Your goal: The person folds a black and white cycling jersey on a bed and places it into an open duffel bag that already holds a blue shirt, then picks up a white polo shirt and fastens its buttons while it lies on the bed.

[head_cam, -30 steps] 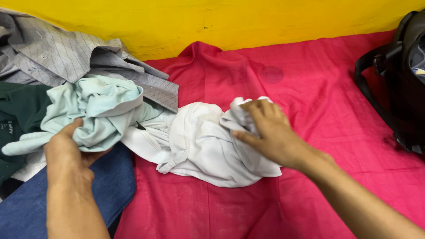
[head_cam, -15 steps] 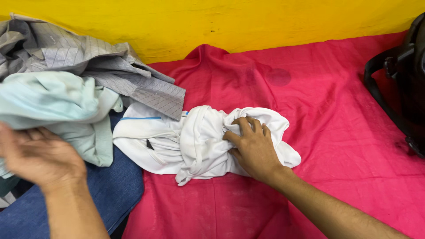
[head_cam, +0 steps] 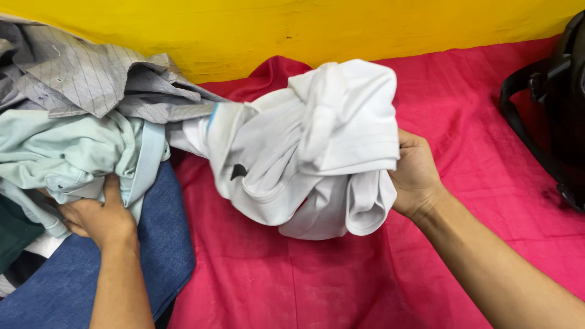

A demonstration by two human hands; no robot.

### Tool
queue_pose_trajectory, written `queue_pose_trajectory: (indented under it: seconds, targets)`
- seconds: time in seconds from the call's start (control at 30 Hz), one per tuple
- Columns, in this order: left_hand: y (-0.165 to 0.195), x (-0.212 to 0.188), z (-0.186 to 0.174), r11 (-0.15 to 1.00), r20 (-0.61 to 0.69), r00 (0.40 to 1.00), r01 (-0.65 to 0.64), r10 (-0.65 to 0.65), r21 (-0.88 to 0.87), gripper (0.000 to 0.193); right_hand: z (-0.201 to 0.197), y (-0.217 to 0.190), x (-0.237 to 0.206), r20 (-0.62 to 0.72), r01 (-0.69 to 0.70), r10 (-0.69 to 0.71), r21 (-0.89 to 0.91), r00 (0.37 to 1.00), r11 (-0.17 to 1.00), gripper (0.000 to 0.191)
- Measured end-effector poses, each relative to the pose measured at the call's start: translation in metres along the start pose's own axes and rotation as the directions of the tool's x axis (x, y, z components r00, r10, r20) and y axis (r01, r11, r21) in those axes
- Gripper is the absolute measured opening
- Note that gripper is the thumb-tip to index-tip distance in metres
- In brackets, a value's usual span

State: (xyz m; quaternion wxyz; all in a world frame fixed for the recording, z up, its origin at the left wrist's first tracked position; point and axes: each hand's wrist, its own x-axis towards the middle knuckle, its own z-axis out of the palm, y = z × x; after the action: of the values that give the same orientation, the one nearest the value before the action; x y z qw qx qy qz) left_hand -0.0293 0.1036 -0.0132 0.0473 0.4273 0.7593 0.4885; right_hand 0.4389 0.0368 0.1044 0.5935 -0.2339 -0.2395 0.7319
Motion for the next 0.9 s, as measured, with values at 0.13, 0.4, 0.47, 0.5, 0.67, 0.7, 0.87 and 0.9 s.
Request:
queue_pose_trajectory:
  seconds: [0.13, 0.4, 0.47, 0.5, 0.67, 0.7, 0.87, 0.9]
  targets:
    - [-0.001, 0.017, 0.015, 0.999, -0.101, 0.994, -0.031, 0.033, 0.015, 0.101, -0.004, -0.003, -0.007, 0.041, 0.064, -0.07, 0.129, 0.997, 0.99, 0.042]
    - [0.03, -0.001, 0.006, 0.971, -0.075, 0.975, 0.217, -0.21, 0.101, 0.088, 0.006, -0.011, -0.051, 0.123, 0.014, -0.061, 0.353, 0.991, 0.935, 0.042]
    - [0.037, -0.014, 0.009, 0.958, -0.12, 0.952, 0.287, -0.281, 0.027, 0.093, 0.007, -0.007, -0.057, 0.121, -0.009, -0.039, 0.369, 0.992, 0.929, 0.042]
    - [0.039, -0.023, 0.014, 0.961, -0.144, 0.956, 0.266, -0.254, 0.07, 0.094, 0.006, -0.004, -0.059, 0.117, -0.024, -0.022, 0.378, 0.993, 0.925, 0.042]
    - [0.065, -0.102, 0.04, 0.964, -0.171, 0.958, 0.248, -0.23, 0.094, 0.106, 0.004, -0.001, -0.063, 0.113, -0.061, 0.018, 0.392, 0.993, 0.918, 0.043]
    - [0.079, -0.124, 0.043, 0.977, -0.139, 0.975, 0.189, -0.176, 0.093, 0.104, 0.004, -0.005, -0.064, 0.113, -0.061, 0.017, 0.396, 0.993, 0.916, 0.043]
    - [0.183, -0.208, 0.043, 0.872, 0.251, 0.967, 0.09, 0.038, -0.481, 0.079, 0.009, -0.037, -0.065, 0.109, -0.078, 0.035, 0.421, 0.993, 0.904, 0.043]
    - [0.198, -0.219, 0.048, 0.857, 0.366, 0.925, 0.106, 0.1, -0.504, 0.076, 0.0, -0.038, -0.064, 0.106, -0.079, 0.037, 0.425, 0.994, 0.902, 0.043]
